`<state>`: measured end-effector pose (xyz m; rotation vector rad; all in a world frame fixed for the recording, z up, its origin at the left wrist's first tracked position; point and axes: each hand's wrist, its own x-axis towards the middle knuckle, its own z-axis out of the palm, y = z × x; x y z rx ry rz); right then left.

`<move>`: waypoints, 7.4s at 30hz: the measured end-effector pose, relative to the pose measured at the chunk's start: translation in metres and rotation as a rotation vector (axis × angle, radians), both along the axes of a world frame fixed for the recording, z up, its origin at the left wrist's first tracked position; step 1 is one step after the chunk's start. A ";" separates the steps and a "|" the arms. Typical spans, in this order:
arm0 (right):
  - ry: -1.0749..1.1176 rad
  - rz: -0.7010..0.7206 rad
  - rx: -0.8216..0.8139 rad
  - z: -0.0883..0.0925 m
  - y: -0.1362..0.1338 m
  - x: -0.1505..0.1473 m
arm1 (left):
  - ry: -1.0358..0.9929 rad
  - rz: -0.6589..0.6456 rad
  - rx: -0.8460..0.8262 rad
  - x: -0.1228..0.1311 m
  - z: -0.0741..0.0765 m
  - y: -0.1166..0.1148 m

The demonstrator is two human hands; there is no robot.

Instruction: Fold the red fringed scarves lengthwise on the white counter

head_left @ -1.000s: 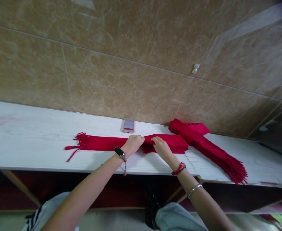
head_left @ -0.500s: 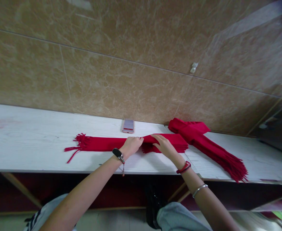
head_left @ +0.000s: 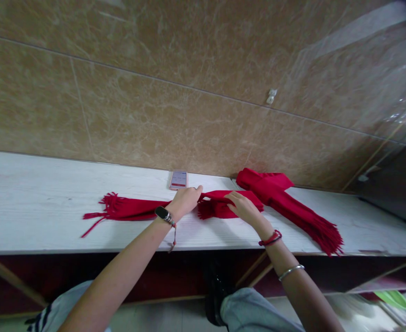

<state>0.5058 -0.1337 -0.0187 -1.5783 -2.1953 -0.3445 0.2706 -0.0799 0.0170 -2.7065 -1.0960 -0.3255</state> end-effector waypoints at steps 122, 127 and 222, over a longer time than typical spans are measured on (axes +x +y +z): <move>-0.066 0.498 -0.413 -0.039 0.038 -0.182 | 0.186 0.556 -0.052 -0.293 -0.030 0.048; -0.070 0.488 -0.394 -0.036 0.035 -0.184 | -0.029 0.156 -0.052 -0.264 -0.029 0.040; -0.468 0.166 0.003 -0.009 0.012 -0.154 | -0.223 -0.061 -0.967 -0.038 -0.037 0.109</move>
